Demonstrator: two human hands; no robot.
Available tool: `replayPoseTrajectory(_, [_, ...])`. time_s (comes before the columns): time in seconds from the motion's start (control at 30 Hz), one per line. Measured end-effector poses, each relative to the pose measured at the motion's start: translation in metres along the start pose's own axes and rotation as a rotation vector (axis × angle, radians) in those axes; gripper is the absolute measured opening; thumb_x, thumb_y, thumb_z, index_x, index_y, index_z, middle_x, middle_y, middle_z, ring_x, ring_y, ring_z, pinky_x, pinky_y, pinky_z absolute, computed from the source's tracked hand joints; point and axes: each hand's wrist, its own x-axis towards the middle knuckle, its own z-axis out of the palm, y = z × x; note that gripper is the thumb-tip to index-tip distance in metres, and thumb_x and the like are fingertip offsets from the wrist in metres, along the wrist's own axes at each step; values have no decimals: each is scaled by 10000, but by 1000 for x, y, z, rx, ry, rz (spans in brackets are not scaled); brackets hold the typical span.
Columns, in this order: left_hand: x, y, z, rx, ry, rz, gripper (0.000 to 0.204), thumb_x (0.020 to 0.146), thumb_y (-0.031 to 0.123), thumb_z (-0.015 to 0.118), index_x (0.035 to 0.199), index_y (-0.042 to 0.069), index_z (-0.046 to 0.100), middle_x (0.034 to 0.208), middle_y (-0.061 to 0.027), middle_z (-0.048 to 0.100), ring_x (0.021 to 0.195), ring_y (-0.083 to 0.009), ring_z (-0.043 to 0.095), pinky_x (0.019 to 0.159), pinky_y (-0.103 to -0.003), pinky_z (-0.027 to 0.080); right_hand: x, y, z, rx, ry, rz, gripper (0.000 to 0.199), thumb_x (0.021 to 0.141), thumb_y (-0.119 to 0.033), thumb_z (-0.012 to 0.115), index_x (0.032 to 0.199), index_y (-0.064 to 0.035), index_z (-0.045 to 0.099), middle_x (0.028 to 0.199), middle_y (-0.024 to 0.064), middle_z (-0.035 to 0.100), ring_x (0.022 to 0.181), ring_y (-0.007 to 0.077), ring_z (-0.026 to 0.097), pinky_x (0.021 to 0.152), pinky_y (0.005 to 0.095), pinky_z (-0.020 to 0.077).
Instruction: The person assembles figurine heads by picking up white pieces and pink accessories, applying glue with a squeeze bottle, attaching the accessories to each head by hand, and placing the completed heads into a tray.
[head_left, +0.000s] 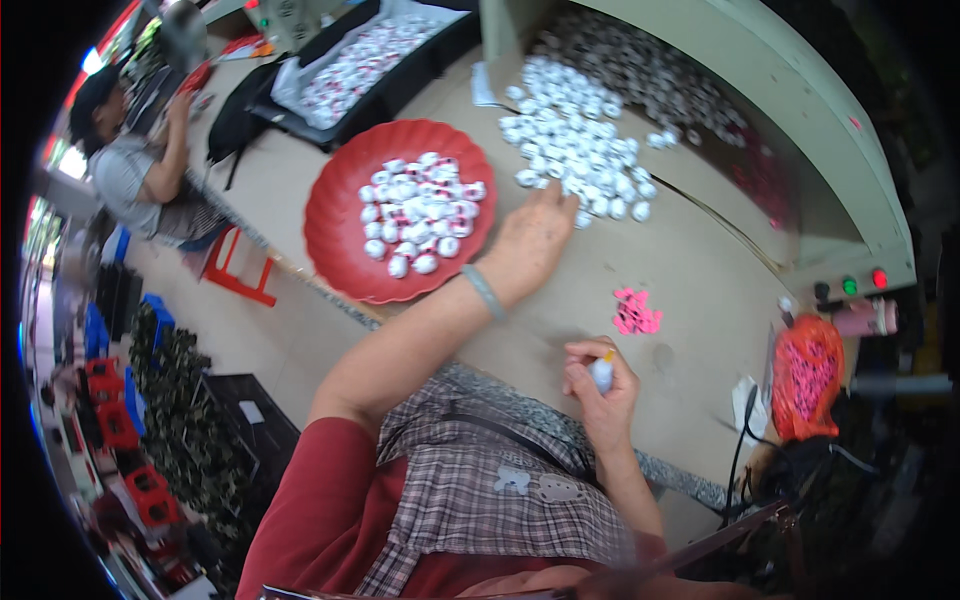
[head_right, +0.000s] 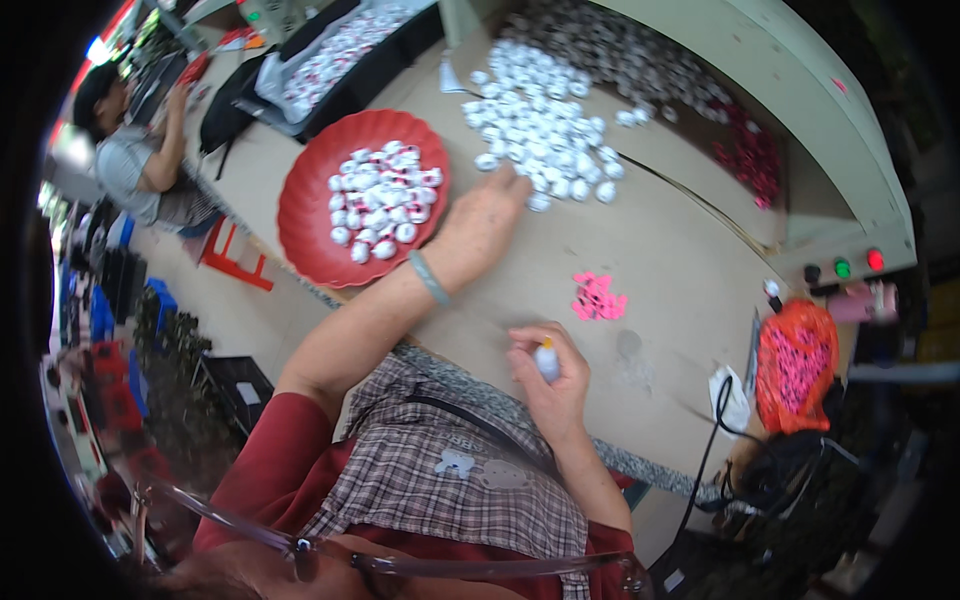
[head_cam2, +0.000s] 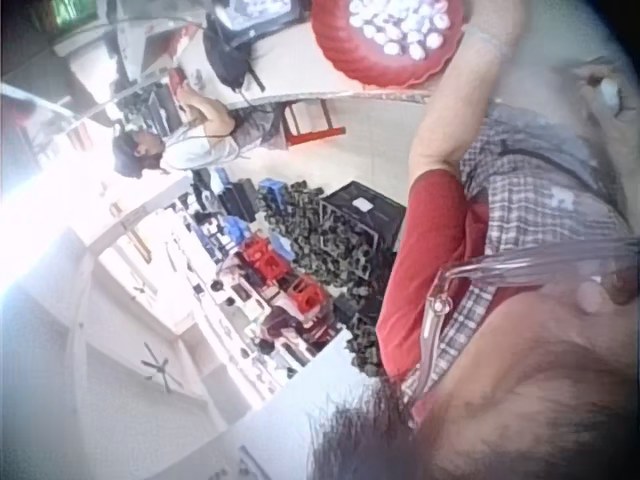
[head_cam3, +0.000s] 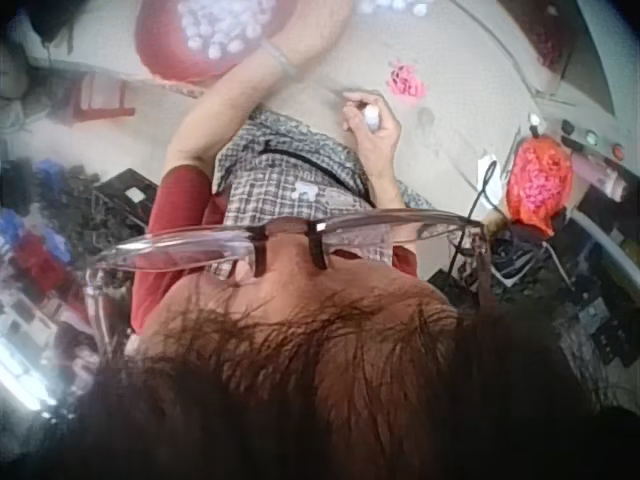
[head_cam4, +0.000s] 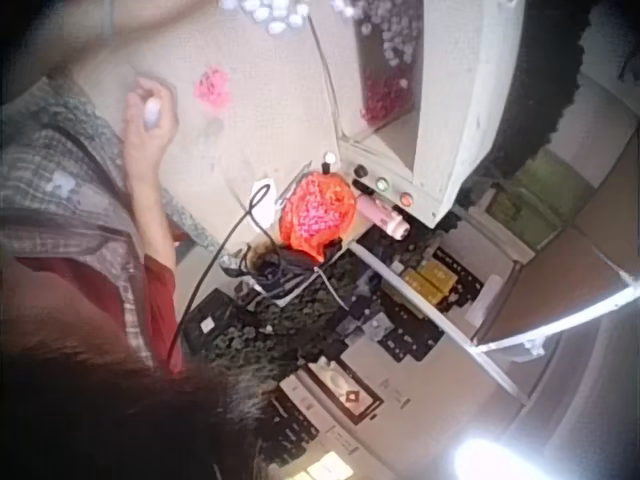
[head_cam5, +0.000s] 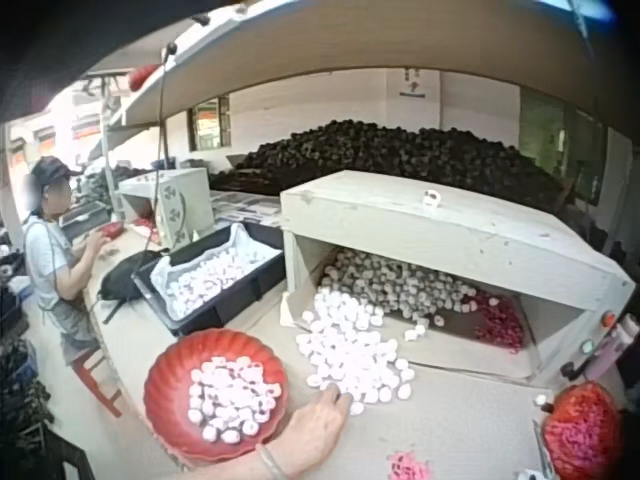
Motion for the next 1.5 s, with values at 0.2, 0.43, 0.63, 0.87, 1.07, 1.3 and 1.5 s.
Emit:
replayPoseTrajectory(0.2, [-10, 2, -12, 10, 17, 46, 216, 747, -27, 536, 960, 12, 536, 941, -161, 531, 841, -346, 590, 692, -437, 500, -4, 2, -1, 19, -14, -17, 200, 847, -13, 608, 1044, -5, 575, 884, 53, 539, 648, 83, 524, 536, 206, 433])
replayPoseTrajectory(0.43, [-49, 16, -68, -741, -128, -165, 225, 795, 46, 677, 1004, 48, 592, 964, -74, 538, 836, -201, 610, 718, -303, 523, 3, -2, -3, 298, -28, -56, 286, 868, -57, 538, 1130, -46, 424, 963, 84, 525, 640, 120, 528, 524, 212, 399])
replayPoseTrajectory(0.63, [-88, 15, -74, -1310, -207, -449, 248, 822, -11, 670, 1058, 15, 598, 1064, -60, 605, 897, -95, 596, 767, -242, 503, 5, -8, 0, 178, 38, -90, 231, 859, -7, 537, 1084, -18, 487, 1087, 115, 455, 694, 137, 552, 526, 234, 423])
replayPoseTrajectory(0.87, [-109, 20, -73, -1485, -253, -530, 320, 853, -7, 638, 1158, -3, 540, 1083, -106, 633, 912, -89, 592, 790, -211, 477, 11, -10, -2, 189, 65, -118, 285, 831, -13, 676, 1086, 13, 552, 975, 101, 559, 678, 129, 593, 522, 219, 446])
replayPoseTrajectory(1.07, [-113, 26, -68, -1606, -216, -549, 260, 873, 46, 625, 1125, -2, 580, 1122, -144, 634, 892, -121, 621, 767, -225, 508, 12, -16, -5, 249, 161, -127, 443, 809, -27, 718, 1175, -16, 469, 966, 130, 624, 690, 116, 600, 525, 196, 450])
replayPoseTrajectory(1.3, [-118, 26, -64, -1525, -209, -509, 274, 871, 43, 607, 1139, -13, 609, 1148, -151, 627, 906, -127, 619, 772, -231, 509, 7, -20, -4, 43, 203, -231, 409, 869, -118, 673, 1217, 6, 496, 953, 128, 643, 686, 102, 598, 550, 196, 466])
replayPoseTrajectory(1.5, [-119, 28, -60, -1592, -174, -524, 268, 873, 15, 589, 1139, -16, 587, 1139, -163, 623, 927, -129, 609, 786, -249, 508, 5, -15, -6, -327, 232, -477, 393, 883, -176, 661, 1182, 42, 528, 883, 158, 655, 747, 174, 649, 630, 250, 509])
